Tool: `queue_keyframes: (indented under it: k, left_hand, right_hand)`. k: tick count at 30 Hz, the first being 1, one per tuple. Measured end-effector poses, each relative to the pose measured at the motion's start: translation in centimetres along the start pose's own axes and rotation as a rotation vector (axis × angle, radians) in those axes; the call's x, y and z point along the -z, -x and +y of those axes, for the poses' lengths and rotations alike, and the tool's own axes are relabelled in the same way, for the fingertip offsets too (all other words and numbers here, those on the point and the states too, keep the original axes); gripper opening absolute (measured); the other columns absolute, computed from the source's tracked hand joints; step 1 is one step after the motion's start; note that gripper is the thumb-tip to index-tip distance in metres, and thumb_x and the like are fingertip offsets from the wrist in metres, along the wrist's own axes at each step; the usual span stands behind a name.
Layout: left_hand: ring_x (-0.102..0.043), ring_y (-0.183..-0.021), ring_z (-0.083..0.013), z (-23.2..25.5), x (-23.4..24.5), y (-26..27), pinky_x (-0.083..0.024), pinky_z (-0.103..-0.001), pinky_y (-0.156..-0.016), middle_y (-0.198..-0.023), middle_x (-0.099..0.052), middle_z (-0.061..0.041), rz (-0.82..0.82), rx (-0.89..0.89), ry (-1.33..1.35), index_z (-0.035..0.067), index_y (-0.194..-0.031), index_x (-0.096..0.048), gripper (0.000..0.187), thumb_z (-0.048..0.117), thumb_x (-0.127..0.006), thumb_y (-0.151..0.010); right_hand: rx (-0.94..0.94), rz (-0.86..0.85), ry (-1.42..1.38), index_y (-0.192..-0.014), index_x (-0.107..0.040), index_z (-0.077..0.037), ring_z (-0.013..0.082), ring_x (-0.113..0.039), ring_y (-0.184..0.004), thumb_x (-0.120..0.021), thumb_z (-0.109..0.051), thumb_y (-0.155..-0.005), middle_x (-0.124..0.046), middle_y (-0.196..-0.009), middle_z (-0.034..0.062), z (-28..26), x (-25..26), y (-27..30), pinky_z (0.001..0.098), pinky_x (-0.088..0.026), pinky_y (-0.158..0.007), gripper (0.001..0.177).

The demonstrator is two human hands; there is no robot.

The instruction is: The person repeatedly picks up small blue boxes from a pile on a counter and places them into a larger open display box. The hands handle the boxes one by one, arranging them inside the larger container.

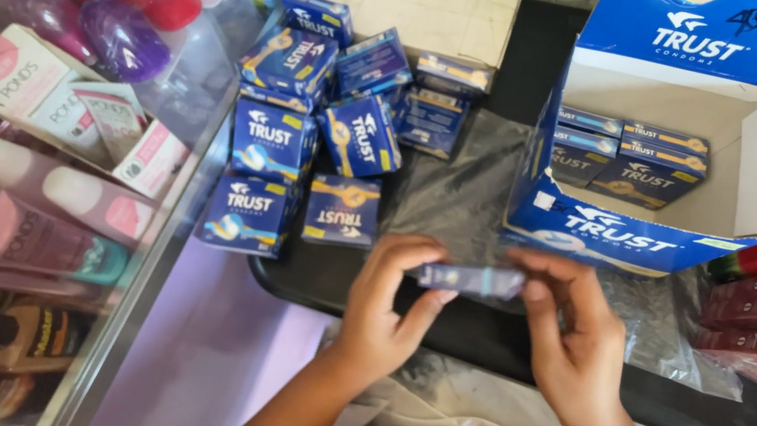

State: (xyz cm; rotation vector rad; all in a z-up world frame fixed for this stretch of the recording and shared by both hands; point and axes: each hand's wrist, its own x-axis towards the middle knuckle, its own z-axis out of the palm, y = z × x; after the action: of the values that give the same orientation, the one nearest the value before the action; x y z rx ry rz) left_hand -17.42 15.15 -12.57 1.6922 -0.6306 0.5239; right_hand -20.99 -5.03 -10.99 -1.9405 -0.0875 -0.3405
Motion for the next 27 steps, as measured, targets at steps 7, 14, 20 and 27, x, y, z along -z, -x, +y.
queue_keyframes:
  k: [7,14,20,27]
  left_hand:
    - [-0.066,-0.107,-0.0293,1.3,0.8,-0.8,-0.052,-0.038,-0.096,-0.114,-0.066,-0.010,-0.084,-0.003,-0.053,0.008,-0.123,-0.068,0.035,0.004,-0.077,-0.090]
    - [-0.067,-0.110,-0.0307,1.1,0.6,-0.9,-0.053,-0.038,-0.097,-0.118,-0.068,-0.012,-0.091,0.043,-0.037,0.006,-0.130,-0.061,0.045,0.010,-0.079,-0.089]
    - [-0.066,-0.111,-0.0328,1.4,0.6,-1.0,-0.052,-0.040,-0.095,-0.118,-0.068,-0.013,-0.119,0.049,-0.097,0.005,-0.126,-0.063,0.041,0.012,-0.079,-0.089]
    - [-0.068,-0.111,-0.0315,0.1,0.3,0.0,-0.054,-0.038,-0.097,-0.118,-0.067,-0.013,-0.048,0.039,-0.050,0.005,-0.123,-0.059,0.038,0.012,-0.080,-0.091]
  right_hand:
    - [0.314,-0.006,0.121,-0.136,-0.054,-0.001,0.0227,-0.062,-0.114,-0.064,0.006,-0.085,-0.065,-0.132,0.0158,-2.1,0.2,-0.6,0.0315,-0.051,-0.096,0.053]
    - [0.298,0.000,0.193,-0.125,-0.063,-0.003,0.0242,-0.065,-0.109,-0.070,0.001,-0.091,-0.067,-0.120,0.0123,-0.8,0.0,-0.1,0.0329,-0.051,-0.095,0.036]
    - [0.146,-0.003,-0.067,-0.130,-0.055,0.000,0.0182,-0.065,-0.117,-0.061,0.000,-0.099,-0.066,-0.125,0.0127,0.6,-0.2,0.3,0.0300,-0.052,-0.101,0.031]
    - [0.078,-0.026,0.011,-0.128,-0.054,0.001,0.0137,-0.068,-0.101,-0.064,-0.002,-0.097,-0.069,-0.111,0.0097,1.4,-0.2,0.1,0.0284,-0.055,-0.088,0.033]
